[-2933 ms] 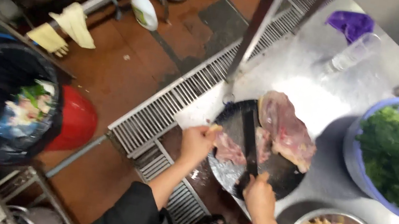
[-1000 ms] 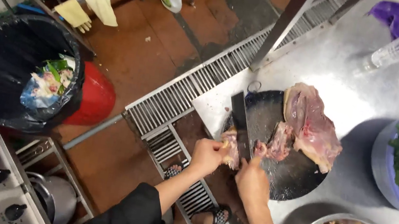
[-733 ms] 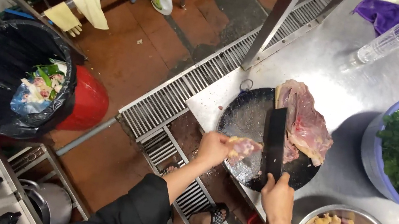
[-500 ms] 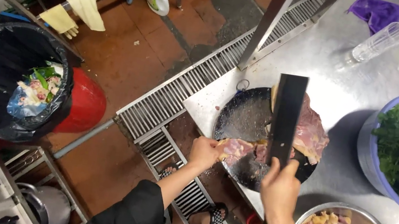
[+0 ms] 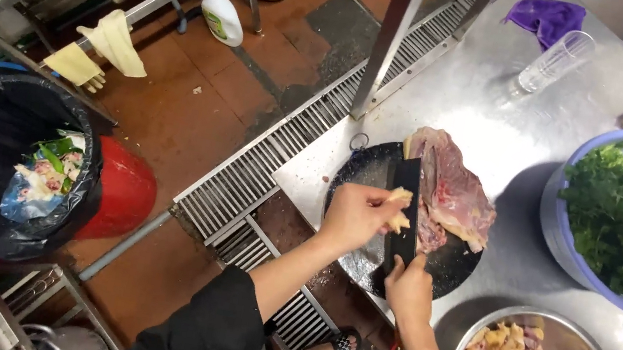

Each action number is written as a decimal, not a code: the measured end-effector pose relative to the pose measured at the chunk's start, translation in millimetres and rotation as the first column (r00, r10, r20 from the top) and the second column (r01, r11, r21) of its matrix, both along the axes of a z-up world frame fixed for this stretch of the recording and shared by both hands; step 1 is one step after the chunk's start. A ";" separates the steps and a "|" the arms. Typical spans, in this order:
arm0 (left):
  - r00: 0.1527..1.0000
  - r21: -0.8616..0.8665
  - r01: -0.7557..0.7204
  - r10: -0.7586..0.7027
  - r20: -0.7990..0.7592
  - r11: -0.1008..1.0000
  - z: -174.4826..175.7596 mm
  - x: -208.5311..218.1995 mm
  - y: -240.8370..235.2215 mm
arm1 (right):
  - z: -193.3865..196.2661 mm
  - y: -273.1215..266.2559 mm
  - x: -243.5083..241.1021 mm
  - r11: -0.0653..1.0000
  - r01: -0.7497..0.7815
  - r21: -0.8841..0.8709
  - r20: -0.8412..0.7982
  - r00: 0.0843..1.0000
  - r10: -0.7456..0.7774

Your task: The person uses a large cleaver to chop a piece of raw meat on a black cutting board. They repeatedly slice the meat into smaller pieces and transfer them into a metal bowl. The person also handles a piece of skin or fat separately.

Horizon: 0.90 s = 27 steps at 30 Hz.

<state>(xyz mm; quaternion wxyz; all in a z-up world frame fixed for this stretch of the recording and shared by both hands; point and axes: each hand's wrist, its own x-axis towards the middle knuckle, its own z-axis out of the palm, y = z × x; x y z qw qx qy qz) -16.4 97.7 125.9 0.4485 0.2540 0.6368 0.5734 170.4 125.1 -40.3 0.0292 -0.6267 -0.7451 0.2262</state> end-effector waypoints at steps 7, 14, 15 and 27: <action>0.992 -0.268 -0.066 0.033 -0.124 0.961 -151.7 -2.5 -28.5 | 46.9 -6.1 -12.5 0.991 0.096 -0.094 -0.122 0.987 -0.107; 0.972 -0.351 -0.174 0.217 0.087 0.920 -164.2 2.6 -61.3 | 138.8 -19.4 -37.1 0.968 0.110 0.226 -0.250 0.967 -0.052; 0.972 -0.342 -0.175 0.219 0.091 0.923 -161.5 2.6 -57.7 | 130.4 -17.0 -34.4 0.935 0.140 0.327 -0.280 0.959 -0.045; 0.980 -0.423 -0.028 -0.059 -0.191 0.906 -175.4 4.7 -48.8 | -16.1 0.3 -34.9 0.984 -0.171 0.058 0.079 0.983 0.166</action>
